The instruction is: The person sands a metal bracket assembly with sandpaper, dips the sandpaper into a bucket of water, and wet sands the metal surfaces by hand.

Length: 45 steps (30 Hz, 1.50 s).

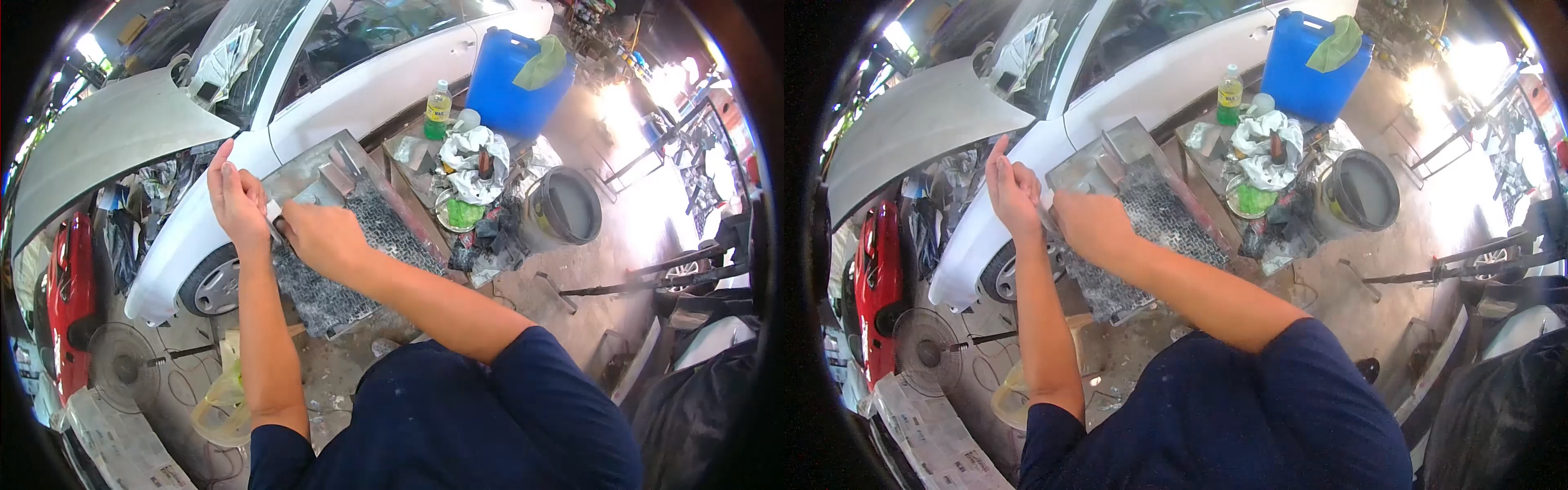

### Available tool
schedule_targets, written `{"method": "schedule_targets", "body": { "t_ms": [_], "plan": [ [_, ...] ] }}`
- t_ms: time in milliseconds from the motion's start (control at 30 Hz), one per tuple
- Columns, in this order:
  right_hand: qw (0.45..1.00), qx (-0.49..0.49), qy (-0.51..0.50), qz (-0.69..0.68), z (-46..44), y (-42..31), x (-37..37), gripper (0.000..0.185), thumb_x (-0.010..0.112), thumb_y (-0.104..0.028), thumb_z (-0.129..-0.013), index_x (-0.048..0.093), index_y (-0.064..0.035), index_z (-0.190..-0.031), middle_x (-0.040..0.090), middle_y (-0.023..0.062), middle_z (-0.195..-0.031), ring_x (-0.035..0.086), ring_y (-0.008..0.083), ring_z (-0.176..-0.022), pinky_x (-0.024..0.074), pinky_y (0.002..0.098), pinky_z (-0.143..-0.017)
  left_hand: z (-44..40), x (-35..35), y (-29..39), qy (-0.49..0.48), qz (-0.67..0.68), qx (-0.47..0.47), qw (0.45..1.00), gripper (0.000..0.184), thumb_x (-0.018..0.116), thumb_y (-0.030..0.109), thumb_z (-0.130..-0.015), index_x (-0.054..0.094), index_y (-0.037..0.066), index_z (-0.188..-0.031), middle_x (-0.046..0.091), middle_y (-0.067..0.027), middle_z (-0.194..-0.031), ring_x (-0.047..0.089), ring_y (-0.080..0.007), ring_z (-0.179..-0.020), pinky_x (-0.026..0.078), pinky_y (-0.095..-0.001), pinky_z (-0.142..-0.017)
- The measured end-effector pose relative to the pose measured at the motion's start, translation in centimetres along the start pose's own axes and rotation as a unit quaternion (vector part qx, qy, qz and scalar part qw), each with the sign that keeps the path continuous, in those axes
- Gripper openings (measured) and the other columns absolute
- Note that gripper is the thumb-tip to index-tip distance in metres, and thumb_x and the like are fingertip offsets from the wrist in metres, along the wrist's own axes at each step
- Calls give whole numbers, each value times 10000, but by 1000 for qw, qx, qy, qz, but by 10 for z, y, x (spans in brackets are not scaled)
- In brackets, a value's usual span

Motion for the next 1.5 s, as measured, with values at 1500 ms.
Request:
{"method": "schedule_targets", "body": {
  "t_ms": [1500],
  "plan": [
    [1000,-24,8,-6,-24,-2,12,127,610,-189,-884,625,-64,-892,702,158,-795,699,375,-730,540,480,-638,7,-3,-2,-8,14,5,1000,344,421,230,-1092,521,1,-1329,358,41,-562,293,-46,-452,264,-216,-409]
  ]
}}
Point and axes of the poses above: each hand's wrist, its own z-axis away from the middle knuckle, its own x-axis out of the palm, y = z × x, the point moved 9 cm from there along -z, towards the middle knuckle
